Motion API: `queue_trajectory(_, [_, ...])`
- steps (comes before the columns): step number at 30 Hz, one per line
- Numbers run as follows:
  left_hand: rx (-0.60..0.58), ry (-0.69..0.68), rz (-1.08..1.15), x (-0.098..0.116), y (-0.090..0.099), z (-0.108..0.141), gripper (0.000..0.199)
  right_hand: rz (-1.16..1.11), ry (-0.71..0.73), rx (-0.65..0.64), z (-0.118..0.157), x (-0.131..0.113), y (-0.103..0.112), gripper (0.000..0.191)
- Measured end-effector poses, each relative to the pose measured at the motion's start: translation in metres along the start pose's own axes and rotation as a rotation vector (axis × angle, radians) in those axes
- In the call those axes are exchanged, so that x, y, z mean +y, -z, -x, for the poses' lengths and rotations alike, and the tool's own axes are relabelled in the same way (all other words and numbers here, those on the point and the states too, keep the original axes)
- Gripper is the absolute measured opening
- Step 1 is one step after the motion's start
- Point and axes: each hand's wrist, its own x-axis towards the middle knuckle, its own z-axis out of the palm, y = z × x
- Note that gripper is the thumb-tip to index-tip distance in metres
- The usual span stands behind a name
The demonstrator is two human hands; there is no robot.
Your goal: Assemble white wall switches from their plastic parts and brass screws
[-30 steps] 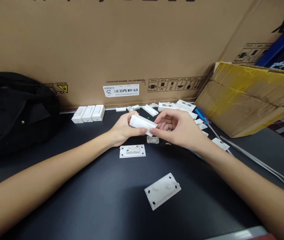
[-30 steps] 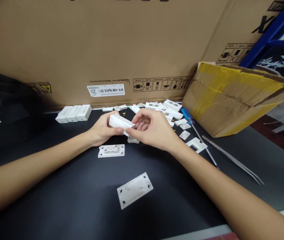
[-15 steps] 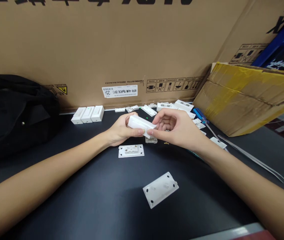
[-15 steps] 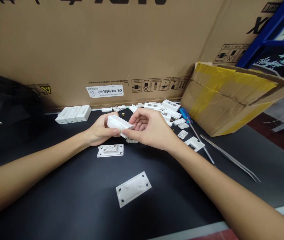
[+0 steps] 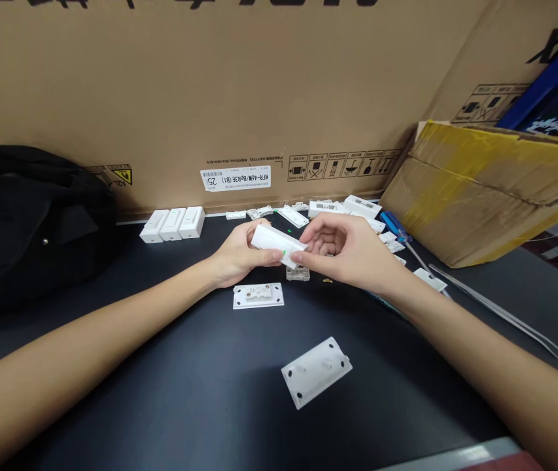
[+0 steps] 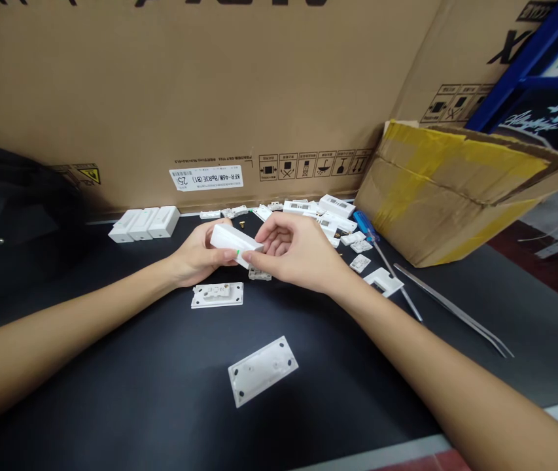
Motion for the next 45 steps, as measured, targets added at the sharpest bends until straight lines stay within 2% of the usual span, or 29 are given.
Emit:
queue_trajectory(8, [0.014, -0.062, -0.090, -0.0041, 0.0027, -0.0022, 0.055, 0.043, 0.032, 0.000, 0.0001, 0.0017, -0.0016, 0.037])
queue_trajectory(18, [0.077, -0.019, -0.052, 0.0004, -0.0038, -0.0018, 0.057, 0.087, 0.046, 0.005, 0.0016, 0.0061, -0.0050, 0.027])
queue_trajectory(25, [0.103, 0.005, -0.066, -0.0002, -0.0043, -0.0015, 0.056, 0.163, 0.075, 0.016, 0.0048, 0.0049, -0.0066, 0.027])
queue_trajectory(35, [0.041, -0.065, -0.080, -0.0025, 0.0010, -0.0027, 0.057, 0.150, 0.077, 0.009, 0.0044, 0.0047, -0.0046, 0.025])
queue_trajectory(45, [0.018, -0.059, -0.070, -0.0035, 0.0010, -0.0029, 0.056, 0.180, 0.085, 0.016, 0.0053, 0.0048, -0.0044, 0.024])
